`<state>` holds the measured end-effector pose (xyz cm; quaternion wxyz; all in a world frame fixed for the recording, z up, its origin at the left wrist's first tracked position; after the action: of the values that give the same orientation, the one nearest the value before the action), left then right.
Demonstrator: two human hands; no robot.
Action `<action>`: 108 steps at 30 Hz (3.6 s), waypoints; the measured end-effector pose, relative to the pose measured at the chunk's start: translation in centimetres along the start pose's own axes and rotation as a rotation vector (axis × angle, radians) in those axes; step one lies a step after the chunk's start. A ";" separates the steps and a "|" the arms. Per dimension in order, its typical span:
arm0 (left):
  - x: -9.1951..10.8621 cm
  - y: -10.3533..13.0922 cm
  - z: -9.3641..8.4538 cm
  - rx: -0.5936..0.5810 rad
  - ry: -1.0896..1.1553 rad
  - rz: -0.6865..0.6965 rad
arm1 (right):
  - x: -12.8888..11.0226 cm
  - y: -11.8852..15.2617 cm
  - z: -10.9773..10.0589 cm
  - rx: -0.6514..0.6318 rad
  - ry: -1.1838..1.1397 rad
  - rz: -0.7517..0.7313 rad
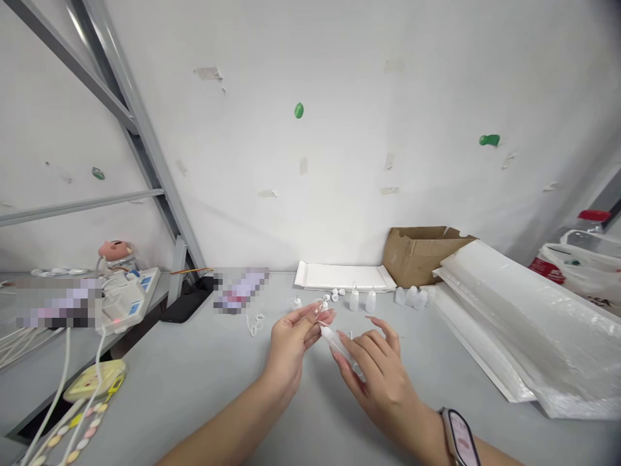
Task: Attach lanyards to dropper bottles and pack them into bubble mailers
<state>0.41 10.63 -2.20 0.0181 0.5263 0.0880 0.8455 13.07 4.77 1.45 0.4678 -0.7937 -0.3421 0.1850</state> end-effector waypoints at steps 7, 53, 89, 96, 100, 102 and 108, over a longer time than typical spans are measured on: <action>0.2 -0.1 0.0 -0.052 -0.078 -0.006 | 0.3 0.1 -0.1 -0.015 -0.076 0.016; 7.5 -1.8 -3.1 0.209 -0.412 0.603 | 10.5 0.5 1.2 -0.117 -0.387 0.740; 7.6 -8.7 -10.2 0.091 -1.021 0.352 | 17.9 0.9 -1.8 -0.224 0.382 0.591; 8.4 -7.8 -12.2 0.140 -1.257 0.151 | 9.9 0.1 1.4 -0.471 -0.282 0.430; 7.3 -7.7 -11.8 0.121 -1.297 0.117 | 7.0 0.9 2.7 -0.560 -0.340 0.412; 6.9 -7.8 -11.6 0.118 -1.303 0.122 | 6.6 1.4 3.2 -0.593 -0.362 0.431; 8.0 -7.3 -10.4 0.115 -1.238 0.218 | 6.4 2.6 4.2 -0.652 -0.422 0.427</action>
<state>-12.89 17.48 -0.76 -0.0488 0.9241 0.0523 0.3754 15.86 11.08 -2.70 0.0643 -0.8975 -0.2990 0.3177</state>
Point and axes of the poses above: each hand's wrist, its own y-axis away from the middle knuckle, its own z-axis out of the palm, x = y × z, the point moved 5 cm from there along -y, towards the middle knuckle
